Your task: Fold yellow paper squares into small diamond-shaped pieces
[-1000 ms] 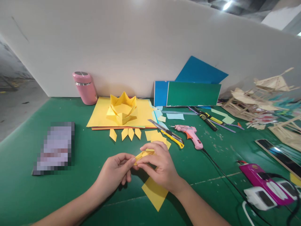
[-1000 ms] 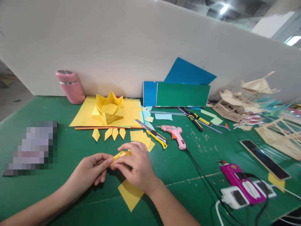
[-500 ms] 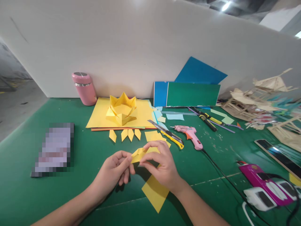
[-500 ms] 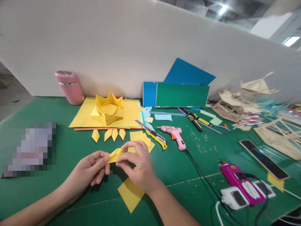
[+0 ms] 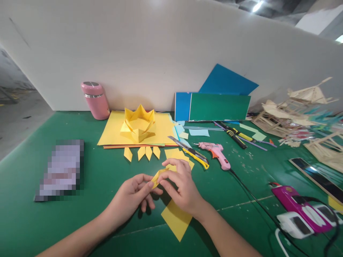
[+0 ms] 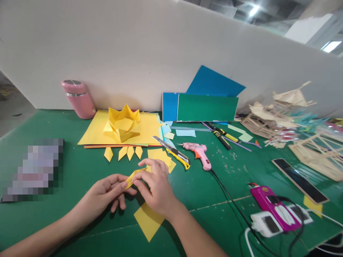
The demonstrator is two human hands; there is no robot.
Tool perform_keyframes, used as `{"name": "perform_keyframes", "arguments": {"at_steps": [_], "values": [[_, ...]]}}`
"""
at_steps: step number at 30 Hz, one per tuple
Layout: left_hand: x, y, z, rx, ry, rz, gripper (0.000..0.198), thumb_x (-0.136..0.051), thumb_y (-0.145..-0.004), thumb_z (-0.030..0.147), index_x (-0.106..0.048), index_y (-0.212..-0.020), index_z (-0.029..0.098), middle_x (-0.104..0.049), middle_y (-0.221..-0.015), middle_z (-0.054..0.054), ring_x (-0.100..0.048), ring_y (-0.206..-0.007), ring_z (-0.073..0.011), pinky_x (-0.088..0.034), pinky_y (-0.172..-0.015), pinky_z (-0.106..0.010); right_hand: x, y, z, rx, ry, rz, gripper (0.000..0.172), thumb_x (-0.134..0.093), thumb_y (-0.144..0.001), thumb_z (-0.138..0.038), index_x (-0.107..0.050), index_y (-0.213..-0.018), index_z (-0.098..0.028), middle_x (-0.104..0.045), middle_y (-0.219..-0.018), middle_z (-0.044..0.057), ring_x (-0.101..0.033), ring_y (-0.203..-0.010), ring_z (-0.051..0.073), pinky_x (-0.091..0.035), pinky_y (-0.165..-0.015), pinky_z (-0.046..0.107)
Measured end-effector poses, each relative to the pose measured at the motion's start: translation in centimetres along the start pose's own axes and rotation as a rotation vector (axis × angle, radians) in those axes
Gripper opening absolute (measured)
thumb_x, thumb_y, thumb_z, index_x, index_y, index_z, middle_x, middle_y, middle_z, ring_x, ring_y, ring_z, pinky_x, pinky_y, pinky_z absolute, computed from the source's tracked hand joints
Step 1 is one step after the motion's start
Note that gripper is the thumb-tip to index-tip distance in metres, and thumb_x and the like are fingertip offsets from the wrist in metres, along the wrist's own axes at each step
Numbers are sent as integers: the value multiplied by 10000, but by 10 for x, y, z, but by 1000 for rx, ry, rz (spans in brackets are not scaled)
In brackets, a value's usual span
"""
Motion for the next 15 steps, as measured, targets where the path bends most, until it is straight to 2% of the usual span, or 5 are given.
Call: {"name": "perform_keyframes", "arguments": {"at_steps": [5, 11, 15], "values": [[2, -1, -4, -18, -19, -17, 462, -631, -676, 617, -538, -777, 176, -625, -464, 20, -481, -346, -90, -348, -381, -197, 0, -1, -1, 21, -1, -45, 110, -583, -873, -212, -677, -859, -268, -523, -1135, 46, -458, -1106, 244, -363, -946, 447], [3, -1, -2, -14, 25, -48, 409, -638, -691, 545, -555, -808, 162, -572, -471, 53, -421, -330, -61, -258, -348, -177, 1, -2, -2, 46, -24, -31, 96, -673, -823, -230, -719, -857, -308, -539, -1138, 32, -474, -1080, 238, -379, -940, 441], [0, 0, -1, 12, 27, -125, 417, -640, -701, 528, -589, -862, 147, -577, -475, 45, -434, -333, -69, -265, -351, -187, 1, -2, -2, 50, -44, -32, 99, -681, -818, -226, -734, -802, -308, -547, -1123, 24, -477, -1084, 233, -378, -945, 438]]}}
Point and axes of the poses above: each hand's wrist, its own y-axis away from the middle knuckle, its own x-axis out of the back of the hand, z = x × y, the point moved 5 cm from there along -y, towards the middle knuckle
